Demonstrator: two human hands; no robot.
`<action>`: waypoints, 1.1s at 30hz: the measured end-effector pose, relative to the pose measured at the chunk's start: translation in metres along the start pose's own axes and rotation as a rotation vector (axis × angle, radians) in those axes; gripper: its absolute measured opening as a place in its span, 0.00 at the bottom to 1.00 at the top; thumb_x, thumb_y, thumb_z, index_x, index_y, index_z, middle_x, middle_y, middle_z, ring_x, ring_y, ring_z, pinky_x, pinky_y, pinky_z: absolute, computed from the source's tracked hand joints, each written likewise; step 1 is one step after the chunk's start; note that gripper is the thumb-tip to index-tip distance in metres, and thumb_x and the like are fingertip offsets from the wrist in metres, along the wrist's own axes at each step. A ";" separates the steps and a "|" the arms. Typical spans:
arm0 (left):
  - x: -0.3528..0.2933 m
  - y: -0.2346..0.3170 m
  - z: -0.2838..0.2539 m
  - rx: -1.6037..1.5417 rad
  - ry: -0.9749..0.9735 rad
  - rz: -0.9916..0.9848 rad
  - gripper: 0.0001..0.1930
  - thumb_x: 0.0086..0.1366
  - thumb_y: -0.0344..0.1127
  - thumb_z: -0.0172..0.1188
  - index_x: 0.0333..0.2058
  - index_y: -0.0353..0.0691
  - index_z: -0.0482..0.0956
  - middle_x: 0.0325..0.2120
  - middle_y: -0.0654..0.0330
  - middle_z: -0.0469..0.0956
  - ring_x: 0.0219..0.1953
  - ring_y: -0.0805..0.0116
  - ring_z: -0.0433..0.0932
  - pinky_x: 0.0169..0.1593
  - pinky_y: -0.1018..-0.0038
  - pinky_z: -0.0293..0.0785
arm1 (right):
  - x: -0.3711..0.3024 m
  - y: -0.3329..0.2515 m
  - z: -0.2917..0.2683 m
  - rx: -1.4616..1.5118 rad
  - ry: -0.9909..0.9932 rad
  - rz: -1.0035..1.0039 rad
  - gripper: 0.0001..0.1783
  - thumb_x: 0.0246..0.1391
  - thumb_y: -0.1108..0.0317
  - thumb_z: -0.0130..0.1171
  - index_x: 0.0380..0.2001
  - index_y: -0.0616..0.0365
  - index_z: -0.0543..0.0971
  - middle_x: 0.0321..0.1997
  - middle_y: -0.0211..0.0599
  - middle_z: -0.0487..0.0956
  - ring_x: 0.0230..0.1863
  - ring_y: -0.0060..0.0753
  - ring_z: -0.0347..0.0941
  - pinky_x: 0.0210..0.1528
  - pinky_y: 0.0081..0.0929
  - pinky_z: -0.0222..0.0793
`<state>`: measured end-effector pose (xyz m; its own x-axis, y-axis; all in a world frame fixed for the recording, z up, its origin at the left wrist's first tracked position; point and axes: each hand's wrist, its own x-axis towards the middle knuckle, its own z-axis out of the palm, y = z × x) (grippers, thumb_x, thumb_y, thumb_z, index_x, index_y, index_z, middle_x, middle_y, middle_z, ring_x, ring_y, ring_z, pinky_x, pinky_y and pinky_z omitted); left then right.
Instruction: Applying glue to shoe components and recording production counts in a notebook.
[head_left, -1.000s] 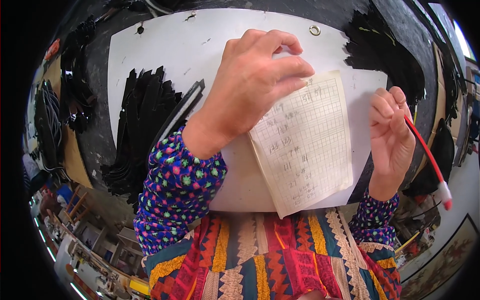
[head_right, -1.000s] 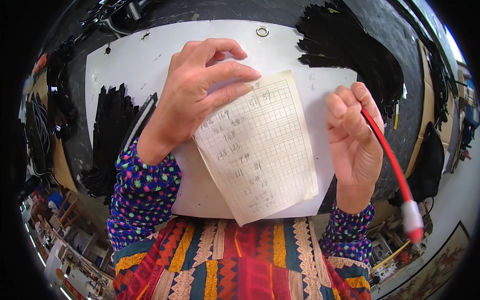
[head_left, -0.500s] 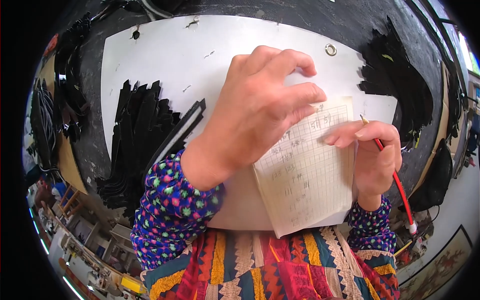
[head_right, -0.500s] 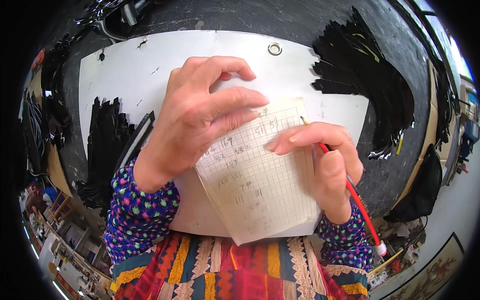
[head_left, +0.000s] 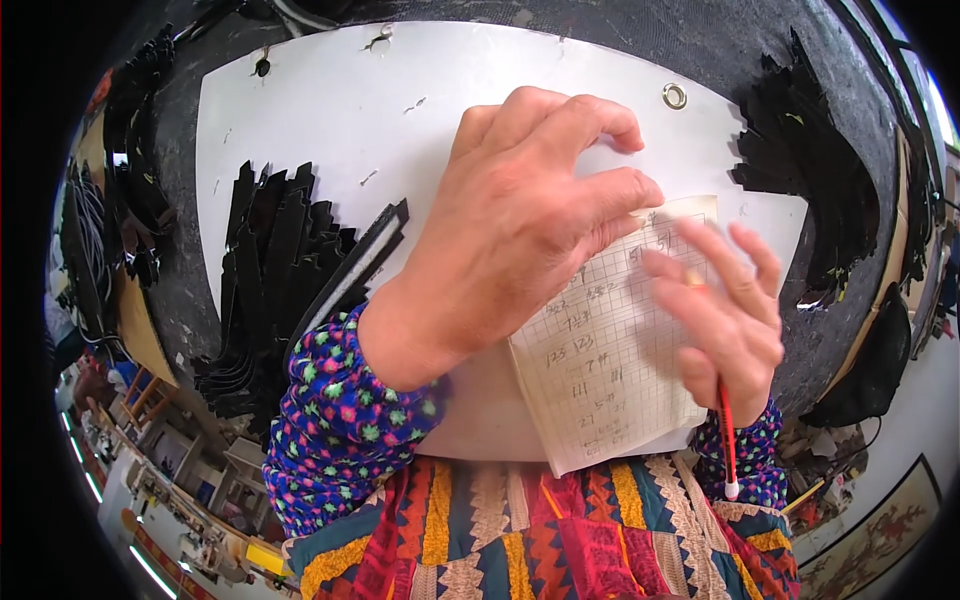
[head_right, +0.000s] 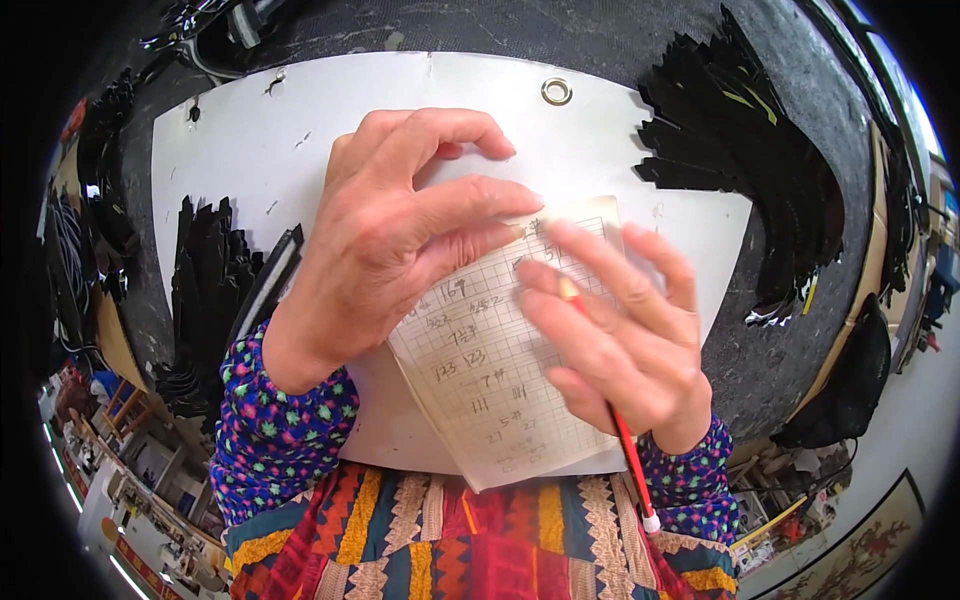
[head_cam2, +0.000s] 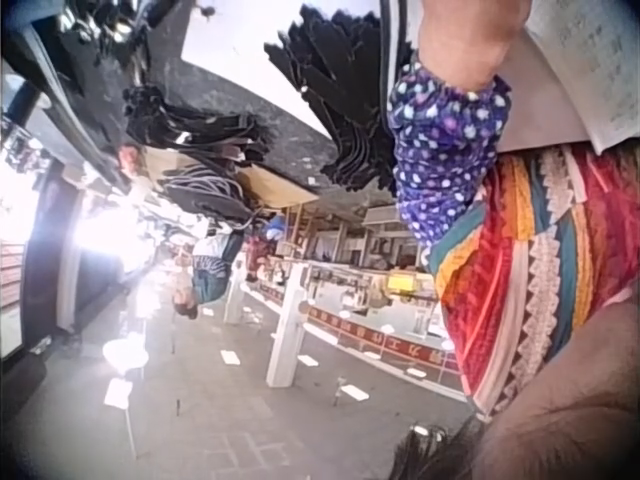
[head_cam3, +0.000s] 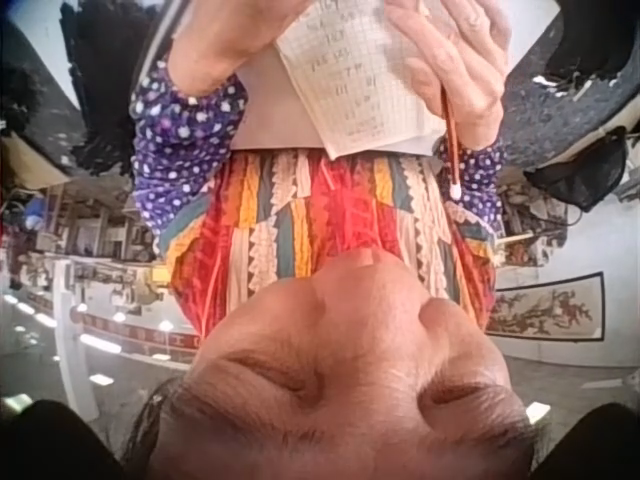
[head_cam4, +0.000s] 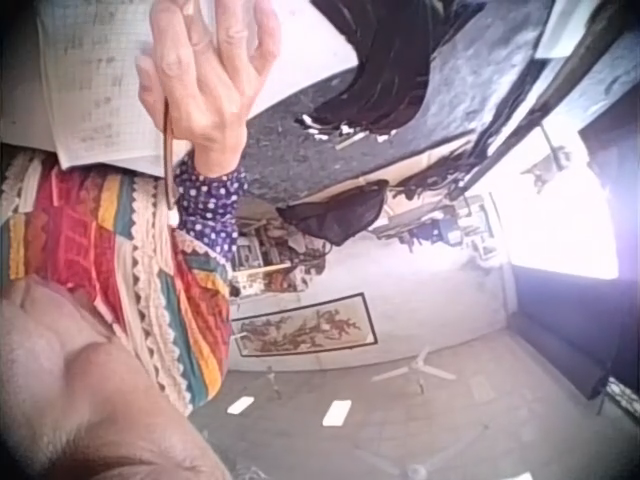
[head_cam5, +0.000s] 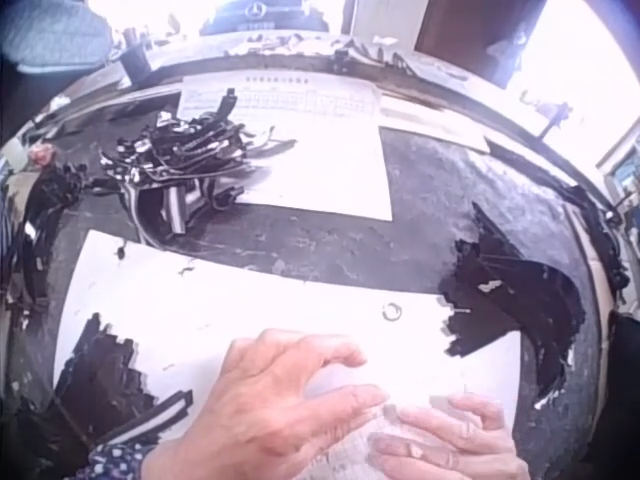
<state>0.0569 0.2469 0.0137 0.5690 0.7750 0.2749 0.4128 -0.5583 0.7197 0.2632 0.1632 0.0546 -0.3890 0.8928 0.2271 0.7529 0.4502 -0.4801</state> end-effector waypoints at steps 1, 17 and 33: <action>0.001 0.000 0.000 -0.002 -0.003 0.002 0.09 0.54 0.33 0.68 0.35 0.48 0.85 0.46 0.68 0.75 0.47 0.65 0.70 0.51 0.71 0.69 | -0.002 0.001 0.001 -0.053 -0.075 -0.041 0.13 0.61 0.65 0.53 0.44 0.56 0.80 0.45 0.40 0.85 0.60 0.47 0.74 0.69 0.49 0.52; 0.002 0.001 -0.003 -0.001 -0.012 0.003 0.09 0.53 0.31 0.68 0.35 0.48 0.85 0.46 0.67 0.75 0.47 0.64 0.70 0.52 0.71 0.70 | -0.011 -0.005 0.025 0.863 0.267 0.437 0.06 0.65 0.71 0.52 0.35 0.60 0.67 0.25 0.30 0.74 0.24 0.15 0.64 0.27 0.14 0.60; -0.002 -0.001 -0.003 -0.006 0.001 -0.009 0.08 0.52 0.32 0.67 0.34 0.48 0.84 0.45 0.69 0.75 0.46 0.65 0.71 0.52 0.70 0.68 | -0.003 -0.008 0.039 0.681 0.233 0.416 0.15 0.67 0.62 0.52 0.29 0.59 0.67 0.22 0.34 0.72 0.17 0.17 0.59 0.20 0.16 0.52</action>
<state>0.0530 0.2467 0.0149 0.5646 0.7805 0.2686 0.4141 -0.5493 0.7258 0.2382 0.1561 0.0245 0.0266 0.9983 0.0516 0.2957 0.0414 -0.9544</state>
